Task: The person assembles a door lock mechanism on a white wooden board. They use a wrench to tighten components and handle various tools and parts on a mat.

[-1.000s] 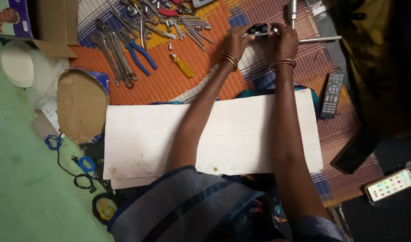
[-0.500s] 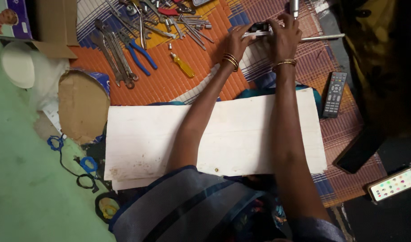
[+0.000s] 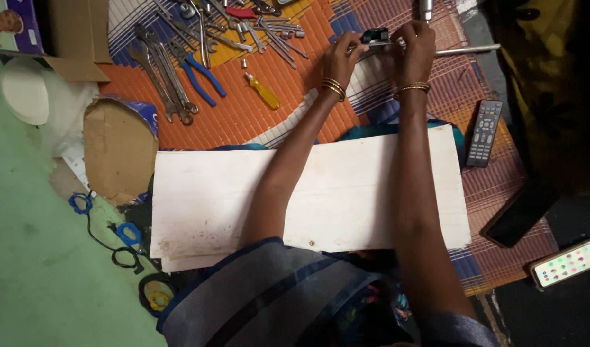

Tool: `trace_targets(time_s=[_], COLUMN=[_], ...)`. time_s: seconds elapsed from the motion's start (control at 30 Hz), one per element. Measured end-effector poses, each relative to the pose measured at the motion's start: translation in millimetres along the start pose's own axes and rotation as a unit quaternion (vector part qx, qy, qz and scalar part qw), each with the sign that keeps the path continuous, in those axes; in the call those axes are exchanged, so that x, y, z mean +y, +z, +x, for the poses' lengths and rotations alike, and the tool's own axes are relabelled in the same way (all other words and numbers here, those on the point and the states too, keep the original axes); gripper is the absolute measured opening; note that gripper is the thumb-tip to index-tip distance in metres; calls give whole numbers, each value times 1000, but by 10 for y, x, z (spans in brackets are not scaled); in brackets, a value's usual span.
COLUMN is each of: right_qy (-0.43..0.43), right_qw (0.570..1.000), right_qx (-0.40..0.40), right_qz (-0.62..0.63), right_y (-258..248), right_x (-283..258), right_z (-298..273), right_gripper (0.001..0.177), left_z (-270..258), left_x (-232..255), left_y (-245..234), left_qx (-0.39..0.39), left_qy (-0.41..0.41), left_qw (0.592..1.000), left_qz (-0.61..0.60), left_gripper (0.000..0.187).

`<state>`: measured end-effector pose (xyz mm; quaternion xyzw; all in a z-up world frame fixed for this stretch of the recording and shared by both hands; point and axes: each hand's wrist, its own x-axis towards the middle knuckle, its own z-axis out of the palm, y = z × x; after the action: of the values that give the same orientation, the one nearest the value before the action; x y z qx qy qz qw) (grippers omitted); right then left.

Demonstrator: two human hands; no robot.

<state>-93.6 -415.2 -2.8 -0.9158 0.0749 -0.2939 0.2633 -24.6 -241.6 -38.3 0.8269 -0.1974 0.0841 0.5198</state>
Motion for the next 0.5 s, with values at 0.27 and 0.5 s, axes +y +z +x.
trace_targets(time_s=[0.27, 0.5], right_qy=[129, -3], right_qw=[982, 996], right_qx=[-64, -45], right_qz=[120, 79], right_y=[25, 30], right_x=[-10, 62], right_z=[33, 43], right_gripper=[23, 48], left_z=[20, 6], left_x=[-9, -114], left_y=[-18, 13], left_qx=[-27, -12], left_qy=[10, 40], left_qw=[999, 999], left_qz=[33, 11], left_gripper=[24, 31])
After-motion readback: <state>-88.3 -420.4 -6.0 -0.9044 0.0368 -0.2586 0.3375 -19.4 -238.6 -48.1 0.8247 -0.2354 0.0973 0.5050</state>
